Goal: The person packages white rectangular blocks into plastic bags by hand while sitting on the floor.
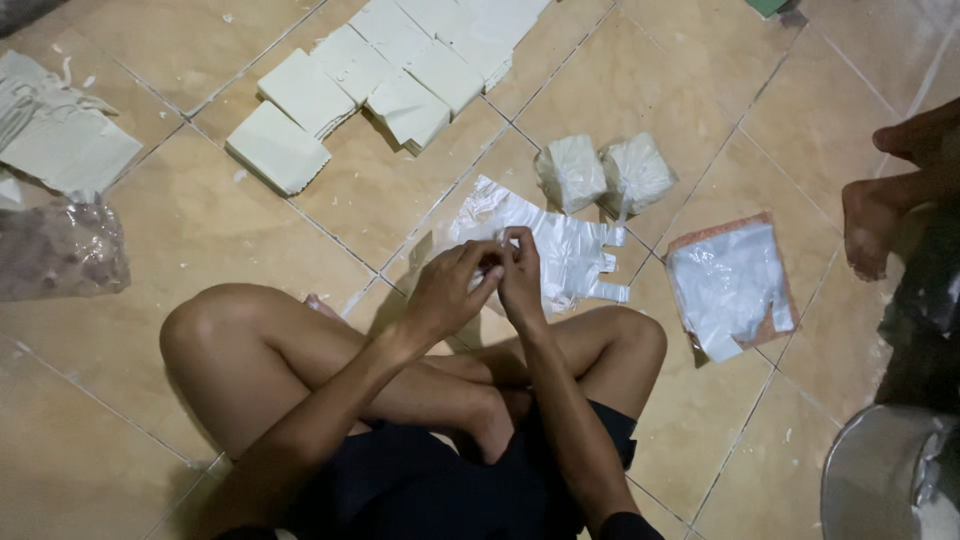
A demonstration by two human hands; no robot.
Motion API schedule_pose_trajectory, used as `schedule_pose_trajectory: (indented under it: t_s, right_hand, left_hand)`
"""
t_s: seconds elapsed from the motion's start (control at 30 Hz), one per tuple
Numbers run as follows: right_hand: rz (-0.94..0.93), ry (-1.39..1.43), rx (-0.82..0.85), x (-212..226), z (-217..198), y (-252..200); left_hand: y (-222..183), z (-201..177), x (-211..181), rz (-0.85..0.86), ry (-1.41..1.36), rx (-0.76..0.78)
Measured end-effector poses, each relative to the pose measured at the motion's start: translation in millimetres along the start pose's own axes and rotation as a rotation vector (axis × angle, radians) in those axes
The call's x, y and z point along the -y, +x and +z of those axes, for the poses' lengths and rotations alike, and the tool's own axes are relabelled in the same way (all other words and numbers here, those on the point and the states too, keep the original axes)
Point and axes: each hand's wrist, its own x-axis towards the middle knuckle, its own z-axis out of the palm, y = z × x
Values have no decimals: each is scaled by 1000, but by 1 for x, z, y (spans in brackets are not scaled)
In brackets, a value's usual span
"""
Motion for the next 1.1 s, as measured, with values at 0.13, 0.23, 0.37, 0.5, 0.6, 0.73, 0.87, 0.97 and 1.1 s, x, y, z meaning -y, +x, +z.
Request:
schedule_pose_trajectory:
  t_s: [0.13,0.23,0.37,0.5,0.6,0.73,0.87,0.97,1.1]
  right_hand:
    - [98,168,-101,25,11,14]
    - [112,261,-114,20,6,28]
    - [86,303,-109,8,-3,44]
    - [199,473,-46,4,6,36]
    - [330,731,44,-26,0,38]
    - [473,1169,11,-51,-13,34]
    - [538,1070,-44,-93,-32,35]
    - [249,133,-305,-69,-18,19]
    - [-197,-328,-88,-34,-7,-6]
  left_hand:
    - [-2,-10,22,-223,206,254]
    - [-8,-21,37,-330,339,355]
    - [8,-42,15,-591,251,244]
    - [10,-23,15,-804,-234,48]
    - [6,13,44,-1006,-585,-56]
    - [12,15,19,-1080,-700,-305]
    - [0,26,38,-862,-540,-490]
    - [3,20,31,-731,-332,-435]
    - [5,14,20,-729,-268,-362]
